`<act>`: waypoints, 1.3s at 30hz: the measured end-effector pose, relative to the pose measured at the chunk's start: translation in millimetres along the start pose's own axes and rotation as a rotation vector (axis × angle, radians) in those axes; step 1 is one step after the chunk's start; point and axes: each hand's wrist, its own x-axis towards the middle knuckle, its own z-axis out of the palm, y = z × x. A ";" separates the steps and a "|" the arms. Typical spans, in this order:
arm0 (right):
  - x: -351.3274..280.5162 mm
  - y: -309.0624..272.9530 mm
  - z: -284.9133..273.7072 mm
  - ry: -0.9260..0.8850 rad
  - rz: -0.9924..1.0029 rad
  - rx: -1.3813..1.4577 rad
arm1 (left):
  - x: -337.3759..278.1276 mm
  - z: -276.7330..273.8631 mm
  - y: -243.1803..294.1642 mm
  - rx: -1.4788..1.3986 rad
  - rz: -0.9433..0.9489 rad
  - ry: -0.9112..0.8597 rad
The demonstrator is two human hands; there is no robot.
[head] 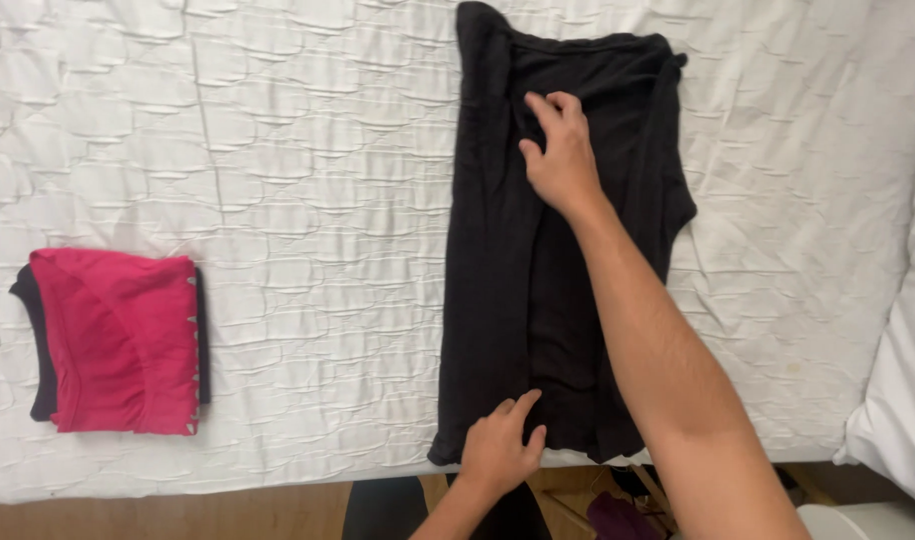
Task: The person folds several long-sleeved shirts on a bed, including a black shirt, a purple shirt, a pink shirt, and a brown shirt. They smooth out each garment, fold the sleeves and sides, and then fold the shirt into a compact square before stacking them.
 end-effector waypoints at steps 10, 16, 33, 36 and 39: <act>-180.8 58.8 -81.0 0.278 0.082 -0.435 | 133.4 -62.0 46.7 0.308 0.513 0.449; -287.9 113.4 -74.1 0.419 0.309 -0.102 | 215.1 -61.2 88.1 0.531 0.457 0.426; -386.9 70.4 -73.1 -0.042 0.928 0.370 | 298.7 60.6 201.3 0.515 0.051 0.239; -407.4 58.2 -54.0 0.194 0.758 0.476 | 315.2 69.9 171.7 0.477 0.100 0.325; -410.6 37.4 -44.5 0.317 0.598 0.214 | 311.4 56.9 170.8 0.292 0.167 0.404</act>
